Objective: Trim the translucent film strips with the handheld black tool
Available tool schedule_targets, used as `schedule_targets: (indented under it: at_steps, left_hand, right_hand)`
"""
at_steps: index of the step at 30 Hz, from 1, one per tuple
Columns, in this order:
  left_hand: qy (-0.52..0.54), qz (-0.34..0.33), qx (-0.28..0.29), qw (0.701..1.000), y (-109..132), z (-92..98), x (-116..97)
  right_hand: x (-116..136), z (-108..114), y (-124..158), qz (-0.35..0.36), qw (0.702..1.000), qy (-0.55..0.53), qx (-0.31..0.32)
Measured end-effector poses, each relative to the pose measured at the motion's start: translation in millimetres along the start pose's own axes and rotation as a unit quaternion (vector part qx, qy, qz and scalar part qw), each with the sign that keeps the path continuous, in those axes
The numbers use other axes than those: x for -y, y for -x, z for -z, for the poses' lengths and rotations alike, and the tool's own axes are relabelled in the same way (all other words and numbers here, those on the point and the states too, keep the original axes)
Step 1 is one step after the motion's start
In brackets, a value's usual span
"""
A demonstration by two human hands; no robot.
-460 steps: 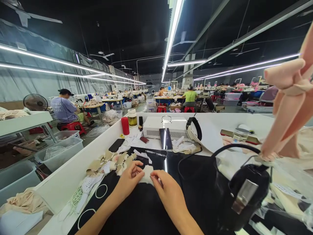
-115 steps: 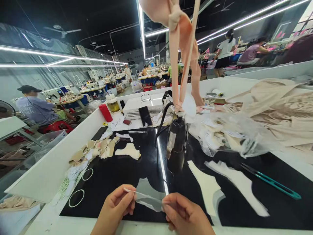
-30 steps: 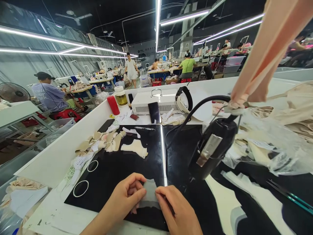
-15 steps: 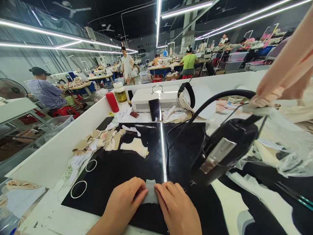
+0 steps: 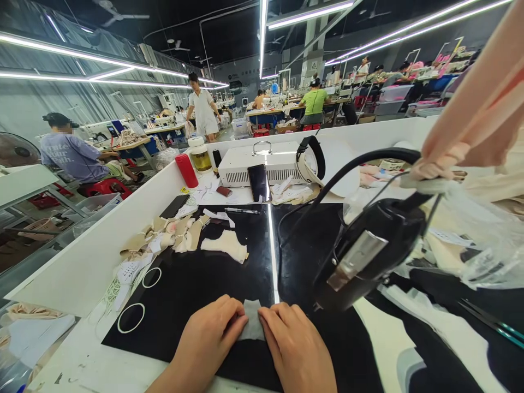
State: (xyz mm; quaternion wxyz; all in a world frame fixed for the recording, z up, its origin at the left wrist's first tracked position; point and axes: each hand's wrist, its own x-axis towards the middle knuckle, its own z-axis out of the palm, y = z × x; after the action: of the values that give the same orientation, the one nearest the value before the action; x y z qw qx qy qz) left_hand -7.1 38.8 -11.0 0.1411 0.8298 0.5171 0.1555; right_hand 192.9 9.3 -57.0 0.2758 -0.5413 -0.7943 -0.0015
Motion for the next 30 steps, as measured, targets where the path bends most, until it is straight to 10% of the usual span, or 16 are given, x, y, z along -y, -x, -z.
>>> schedule_targets:
  at_steps: [9,18,30]
  left_hand:
    - [-0.051,-0.032,-0.045,0.997,2.2,-2.2,1.2]
    - [-0.077,-0.248,-0.195,0.946,1.4,-12.2,-8.8]
    - [-0.089,-0.253,-0.203,0.942,2.1,-20.4,-4.9]
  right_hand:
    - [4.7,0.8,-5.6,0.005,0.999,0.001,-0.036]
    - [8.1,-3.4,-7.9,0.019,0.996,0.007,-0.09]
    - [8.5,-4.6,-10.1,0.02,0.995,0.013,-0.094]
